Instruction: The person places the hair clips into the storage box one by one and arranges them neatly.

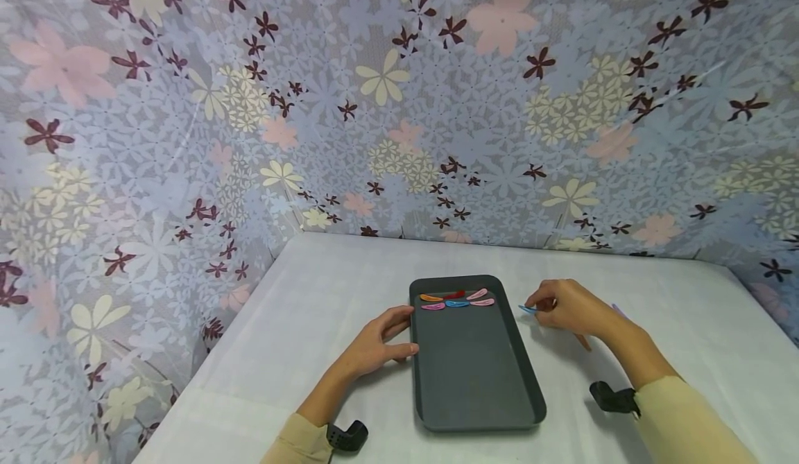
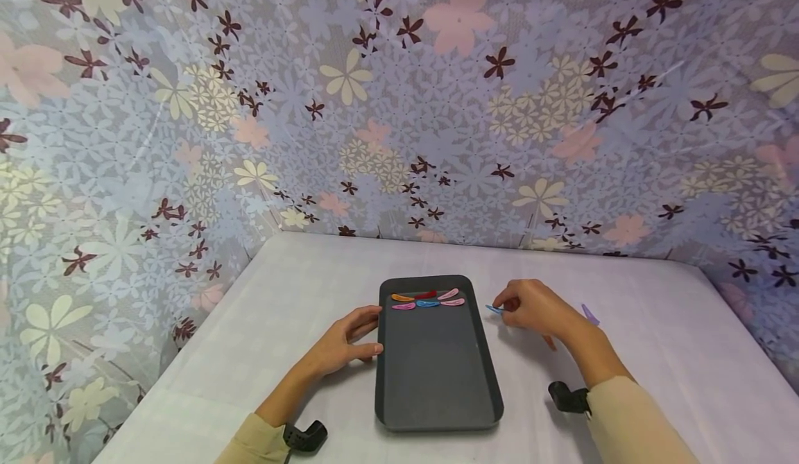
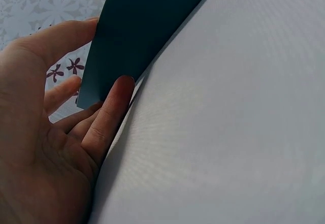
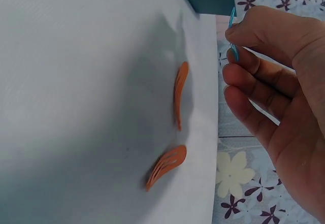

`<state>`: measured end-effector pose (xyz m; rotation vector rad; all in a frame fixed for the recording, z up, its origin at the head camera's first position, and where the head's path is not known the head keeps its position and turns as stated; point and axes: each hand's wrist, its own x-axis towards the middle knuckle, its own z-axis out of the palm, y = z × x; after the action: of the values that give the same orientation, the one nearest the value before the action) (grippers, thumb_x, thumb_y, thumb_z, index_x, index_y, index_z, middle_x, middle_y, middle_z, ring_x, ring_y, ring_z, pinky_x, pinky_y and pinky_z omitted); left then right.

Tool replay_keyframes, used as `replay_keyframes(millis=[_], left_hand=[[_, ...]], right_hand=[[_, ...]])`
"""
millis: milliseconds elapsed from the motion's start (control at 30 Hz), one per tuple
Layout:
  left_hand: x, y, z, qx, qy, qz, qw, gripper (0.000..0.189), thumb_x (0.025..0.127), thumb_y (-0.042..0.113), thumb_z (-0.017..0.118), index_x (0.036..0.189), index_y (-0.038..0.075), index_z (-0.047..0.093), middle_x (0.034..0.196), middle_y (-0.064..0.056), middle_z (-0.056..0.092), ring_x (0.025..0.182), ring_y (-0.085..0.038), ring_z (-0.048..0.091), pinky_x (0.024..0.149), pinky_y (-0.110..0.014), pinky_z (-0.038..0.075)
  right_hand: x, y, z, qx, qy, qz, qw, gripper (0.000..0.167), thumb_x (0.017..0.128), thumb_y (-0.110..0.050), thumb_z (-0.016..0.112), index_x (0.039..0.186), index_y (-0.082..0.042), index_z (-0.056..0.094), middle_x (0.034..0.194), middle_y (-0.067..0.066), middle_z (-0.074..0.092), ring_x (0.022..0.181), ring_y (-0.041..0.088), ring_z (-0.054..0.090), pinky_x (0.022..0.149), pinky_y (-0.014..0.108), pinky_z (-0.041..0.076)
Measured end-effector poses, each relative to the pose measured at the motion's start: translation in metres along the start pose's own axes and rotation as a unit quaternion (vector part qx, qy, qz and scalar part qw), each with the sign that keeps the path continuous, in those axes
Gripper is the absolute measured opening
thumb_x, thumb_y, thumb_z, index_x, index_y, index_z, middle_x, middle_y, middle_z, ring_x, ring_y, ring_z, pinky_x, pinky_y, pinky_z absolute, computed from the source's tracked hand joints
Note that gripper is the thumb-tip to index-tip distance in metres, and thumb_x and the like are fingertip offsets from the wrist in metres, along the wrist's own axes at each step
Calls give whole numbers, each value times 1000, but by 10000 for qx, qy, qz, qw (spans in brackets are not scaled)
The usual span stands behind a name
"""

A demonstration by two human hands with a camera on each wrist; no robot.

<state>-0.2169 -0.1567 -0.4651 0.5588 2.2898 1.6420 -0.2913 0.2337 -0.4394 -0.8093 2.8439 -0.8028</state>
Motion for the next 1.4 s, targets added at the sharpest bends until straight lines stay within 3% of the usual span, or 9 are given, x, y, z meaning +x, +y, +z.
replay_keyframes(millis=[333,500,733,1200,1400], left_hand=[[11,-27,0,95,82,-8,9999,73,84,25,72,145,17,34,151,-8,37,138,-23,39,82,-24,53],[11,-30,1,81,131,30,9999,73,83,29,73,144,19,36,150,-4,39,138,-20,40,80,-26,54],[9,-30,2,164,166,91,9997,73,83,33,73,144,18,36,150,-5,40,137,-20,42,86,-25,52],[10,-29,1,26,99,52,9999,72,84,26,72,145,16,35,151,-8,38,138,-24,39,80,-24,53],[2,-4,1,27,17,-59,10000,69,84,19,71,144,13,36,150,-16,36,138,-30,38,78,-23,54]], right_hand=[[8,-13,-3,-103,-112,-144,9998,22,79,-9,67,98,-17,74,80,-9,60,72,4,52,65,23,45],[12,-19,-1,-106,-98,-233,9996,21,79,-8,67,97,-16,74,78,-9,59,70,6,51,63,22,45],[17,-29,1,-89,-210,-110,9997,22,80,-10,67,99,-16,74,80,-8,58,70,9,50,61,23,43],[28,-46,-1,-307,-315,-284,9986,20,82,-11,66,100,-16,74,82,-8,58,72,10,48,63,25,42],[35,-54,0,-412,-349,-404,9977,20,83,-13,67,101,-16,73,84,-8,59,72,9,49,64,25,42]])
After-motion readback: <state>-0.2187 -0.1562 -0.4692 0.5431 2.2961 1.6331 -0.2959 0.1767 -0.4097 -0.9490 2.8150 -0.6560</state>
